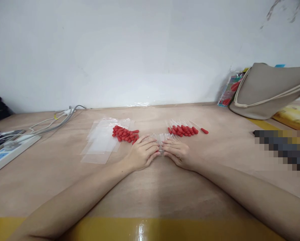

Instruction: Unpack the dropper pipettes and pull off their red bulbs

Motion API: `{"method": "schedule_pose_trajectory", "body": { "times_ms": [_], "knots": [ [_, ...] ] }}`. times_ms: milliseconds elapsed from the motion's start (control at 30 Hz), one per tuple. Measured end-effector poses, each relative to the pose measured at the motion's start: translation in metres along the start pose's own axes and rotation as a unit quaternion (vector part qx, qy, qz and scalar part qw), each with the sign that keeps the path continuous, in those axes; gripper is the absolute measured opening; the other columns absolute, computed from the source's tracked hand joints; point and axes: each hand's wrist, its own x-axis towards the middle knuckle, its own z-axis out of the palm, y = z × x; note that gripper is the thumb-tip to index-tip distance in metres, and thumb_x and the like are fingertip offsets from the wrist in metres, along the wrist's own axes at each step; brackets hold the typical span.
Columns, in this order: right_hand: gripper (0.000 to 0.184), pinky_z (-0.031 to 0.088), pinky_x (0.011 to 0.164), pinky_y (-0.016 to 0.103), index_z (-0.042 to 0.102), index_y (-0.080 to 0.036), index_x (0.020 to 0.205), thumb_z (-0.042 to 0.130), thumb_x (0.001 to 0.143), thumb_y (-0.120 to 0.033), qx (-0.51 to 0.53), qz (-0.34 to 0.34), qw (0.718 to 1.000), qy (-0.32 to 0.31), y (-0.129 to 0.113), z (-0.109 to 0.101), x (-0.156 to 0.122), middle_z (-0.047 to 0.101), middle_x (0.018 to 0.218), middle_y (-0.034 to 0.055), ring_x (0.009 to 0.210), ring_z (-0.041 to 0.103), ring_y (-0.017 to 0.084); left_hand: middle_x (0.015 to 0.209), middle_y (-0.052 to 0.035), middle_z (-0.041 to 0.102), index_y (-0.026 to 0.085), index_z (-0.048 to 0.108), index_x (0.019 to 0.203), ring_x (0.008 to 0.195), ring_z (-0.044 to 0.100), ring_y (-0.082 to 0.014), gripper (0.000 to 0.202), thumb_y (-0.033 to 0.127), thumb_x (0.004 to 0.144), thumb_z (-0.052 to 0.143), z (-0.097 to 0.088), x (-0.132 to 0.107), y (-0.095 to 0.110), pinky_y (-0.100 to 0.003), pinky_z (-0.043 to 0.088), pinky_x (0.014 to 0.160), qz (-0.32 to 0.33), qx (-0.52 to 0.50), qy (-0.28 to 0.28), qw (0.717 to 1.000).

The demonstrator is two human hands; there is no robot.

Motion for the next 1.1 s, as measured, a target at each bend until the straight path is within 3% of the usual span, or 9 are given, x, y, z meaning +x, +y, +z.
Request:
{"method": "schedule_pose_trajectory", "body": {
  "times_ms": [167, 367, 800, 933, 1000, 1100],
  "knots": [
    [0.018, 0.047, 0.096, 0.038, 0.062, -0.017, 0.097, 0.049, 0.085, -0.018, -0.018, -0.021, 1.000, -0.004, -0.003, -0.004, 0.000, 0.068, 0.097, 0.0079, 0.099, 0.061, 0.017, 0.090, -0.0004, 0.070, 0.020, 0.061, 0.087, 0.101, 0.060, -0.0184, 0.015, 0.024, 0.088, 0.047, -0.003, 0.002, 0.002, -0.046, 0.019, 0.108, 0.003, 0.008, -0.010, 1.000],
    [0.017, 0.047, 0.096, 0.037, 0.063, -0.015, 0.093, 0.048, 0.085, -0.016, -0.047, -0.056, 0.997, -0.005, -0.007, -0.010, 0.002, 0.069, 0.095, 0.0088, 0.099, 0.061, 0.018, 0.090, -0.0005, 0.071, 0.020, 0.061, 0.085, 0.101, 0.060, -0.0188, 0.017, 0.024, 0.088, 0.044, -0.006, 0.002, 0.004, -0.048, 0.015, 0.109, 0.010, 0.008, -0.022, 1.000],
    [0.021, 0.048, 0.093, 0.038, 0.060, -0.013, 0.101, 0.053, 0.082, -0.011, -0.048, -0.098, 0.994, 0.027, -0.003, -0.019, -0.002, 0.067, 0.097, 0.0093, 0.103, 0.058, 0.019, 0.082, 0.0006, 0.069, 0.017, 0.058, 0.082, 0.090, 0.060, -0.0174, 0.013, 0.021, 0.087, 0.047, -0.018, -0.012, 0.002, -0.045, 0.028, 0.101, 0.039, 0.043, 0.005, 0.998],
    [0.019, 0.050, 0.074, 0.034, 0.062, -0.017, 0.099, 0.056, 0.081, -0.015, -0.078, -0.003, 0.994, 0.077, 0.007, -0.025, -0.003, 0.066, 0.077, 0.0042, 0.080, 0.060, 0.017, 0.083, -0.0038, 0.063, 0.016, 0.059, 0.083, 0.082, 0.056, -0.0169, 0.018, 0.023, 0.089, 0.043, -0.030, -0.015, -0.017, -0.035, 0.043, 0.081, -0.079, 0.035, 0.020, 0.996],
    [0.018, 0.044, 0.065, 0.032, 0.064, -0.018, 0.097, 0.056, 0.081, -0.019, -0.122, 0.042, 0.989, 0.070, 0.009, -0.024, -0.002, 0.060, 0.064, 0.0013, 0.066, 0.055, 0.015, 0.084, -0.0053, 0.057, 0.017, 0.061, 0.084, 0.080, 0.054, -0.0162, 0.022, 0.025, 0.089, 0.040, -0.036, -0.012, -0.034, -0.030, 0.045, 0.073, -0.175, 0.015, 0.044, 0.983],
    [0.025, 0.036, 0.063, 0.031, 0.062, -0.016, 0.105, 0.049, 0.084, -0.018, -0.171, 0.100, 0.980, 0.028, 0.008, -0.019, 0.002, 0.060, 0.066, 0.0024, 0.065, 0.052, 0.015, 0.082, -0.0061, 0.051, 0.016, 0.063, 0.092, 0.083, 0.052, -0.0183, 0.024, 0.024, 0.086, 0.041, -0.043, -0.006, -0.065, -0.032, 0.046, 0.076, -0.300, 0.030, 0.077, 0.950]
  ]
}}
